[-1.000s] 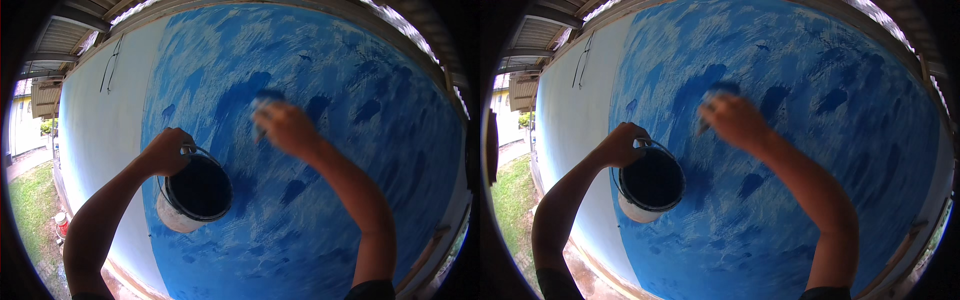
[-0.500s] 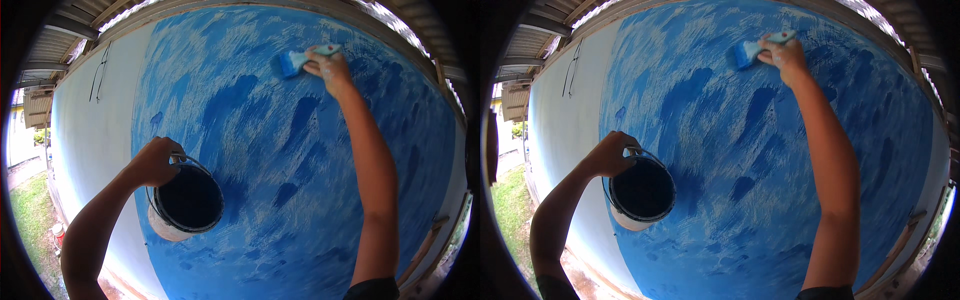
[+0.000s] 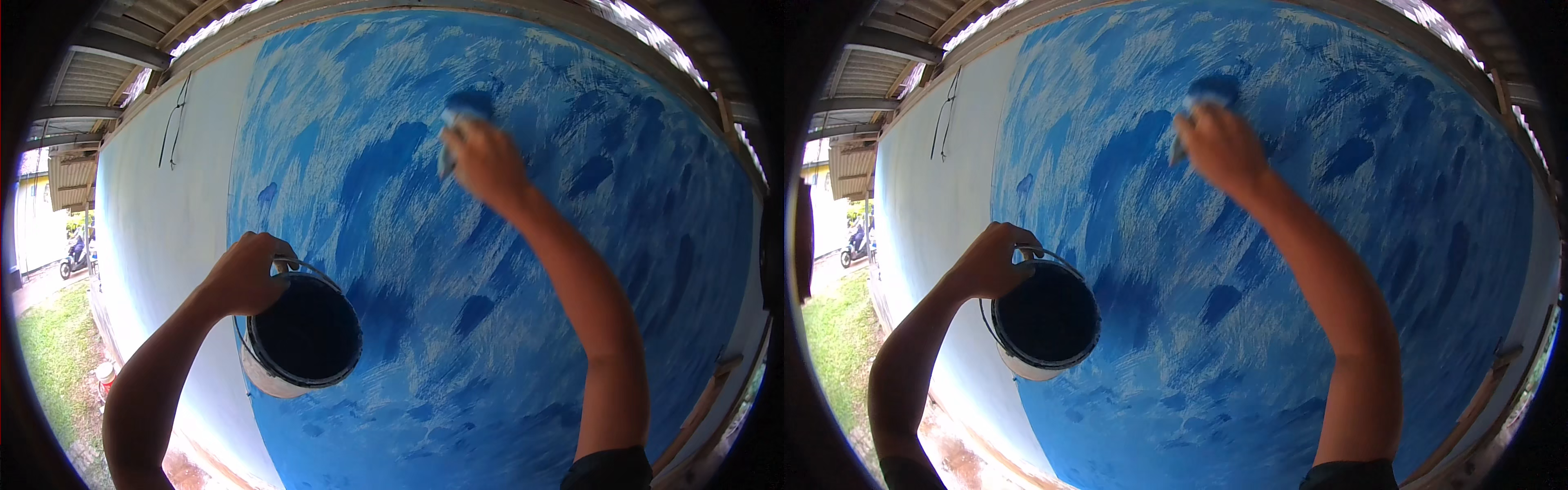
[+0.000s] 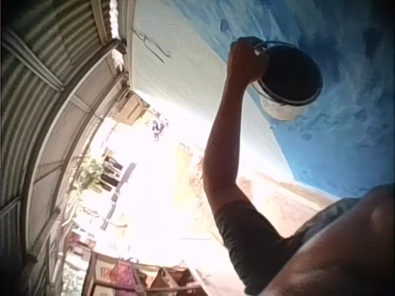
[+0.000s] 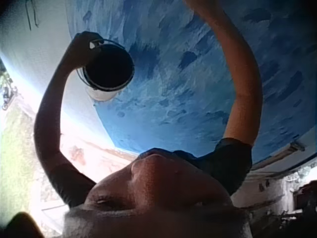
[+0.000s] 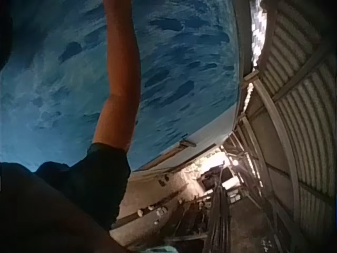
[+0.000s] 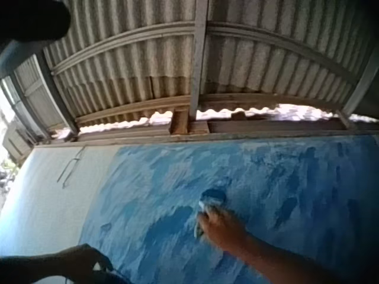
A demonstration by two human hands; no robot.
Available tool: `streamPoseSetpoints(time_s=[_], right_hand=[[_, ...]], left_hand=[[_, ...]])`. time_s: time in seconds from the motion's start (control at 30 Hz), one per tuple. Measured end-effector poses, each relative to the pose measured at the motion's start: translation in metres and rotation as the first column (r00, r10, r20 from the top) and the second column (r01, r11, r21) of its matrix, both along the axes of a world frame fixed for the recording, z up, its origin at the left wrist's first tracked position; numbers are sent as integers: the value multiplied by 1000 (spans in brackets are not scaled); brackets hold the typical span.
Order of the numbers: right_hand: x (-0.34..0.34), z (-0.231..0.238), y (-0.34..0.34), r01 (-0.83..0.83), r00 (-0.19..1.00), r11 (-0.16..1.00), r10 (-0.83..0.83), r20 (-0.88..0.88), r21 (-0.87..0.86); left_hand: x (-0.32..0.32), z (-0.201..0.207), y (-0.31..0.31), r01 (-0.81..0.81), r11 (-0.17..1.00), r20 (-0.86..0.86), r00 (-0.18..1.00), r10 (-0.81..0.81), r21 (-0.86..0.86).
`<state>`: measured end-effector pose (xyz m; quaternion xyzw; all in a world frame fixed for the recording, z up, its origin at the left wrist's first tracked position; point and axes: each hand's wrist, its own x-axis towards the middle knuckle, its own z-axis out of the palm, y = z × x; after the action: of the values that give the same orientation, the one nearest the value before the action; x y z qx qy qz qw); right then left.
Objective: The person paints a large blue circular mural on an exterior wall using a paintbrush and a bucket of blue paint.
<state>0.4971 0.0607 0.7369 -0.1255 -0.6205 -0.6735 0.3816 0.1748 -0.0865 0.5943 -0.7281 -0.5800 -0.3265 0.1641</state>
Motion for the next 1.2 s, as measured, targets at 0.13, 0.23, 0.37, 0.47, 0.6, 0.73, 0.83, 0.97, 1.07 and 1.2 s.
streamPoseSetpoints(time_s=[0.13,0.23,0.37,0.47,0.6,0.73,0.83,0.97,1.07,1.2], right_hand=[[-33,-77,-41,-65,966,931,148,210,-358],[-34,-77,-72,-75,932,634,319,173,-770],[15,-10,-59,-389,911,487,331,-247,-782],[43,38,-60,-380,925,605,238,-297,-699],[45,23,-48,-184,975,963,153,-162,-198],[9,-90,-4,20,983,981,15,183,-191],[-10,-131,-48,46,940,890,115,322,-454],[-7,-109,-66,-77,936,544,329,128,-836],[10,-59,-69,-328,906,600,419,-63,-729],[32,-21,-61,-316,945,896,269,-186,-312]], left_hand=[[-10,-6,-8,-23,999,-4,1000,24,34],[-9,-4,-14,-49,999,22,999,49,17],[0,0,-15,-55,998,-10,998,56,21],[1,-4,-13,-71,997,-7,997,71,5],[3,-9,-11,-57,998,-1,998,57,11],[5,-15,-9,-63,998,28,998,63,-5],[7,-16,-6,-39,999,25,999,40,-8],[9,-16,-5,-56,998,5,998,56,-14],[7,-19,-7,-63,998,-5,998,63,9],[4,-22,-5,-36,999,20,999,36,7]])
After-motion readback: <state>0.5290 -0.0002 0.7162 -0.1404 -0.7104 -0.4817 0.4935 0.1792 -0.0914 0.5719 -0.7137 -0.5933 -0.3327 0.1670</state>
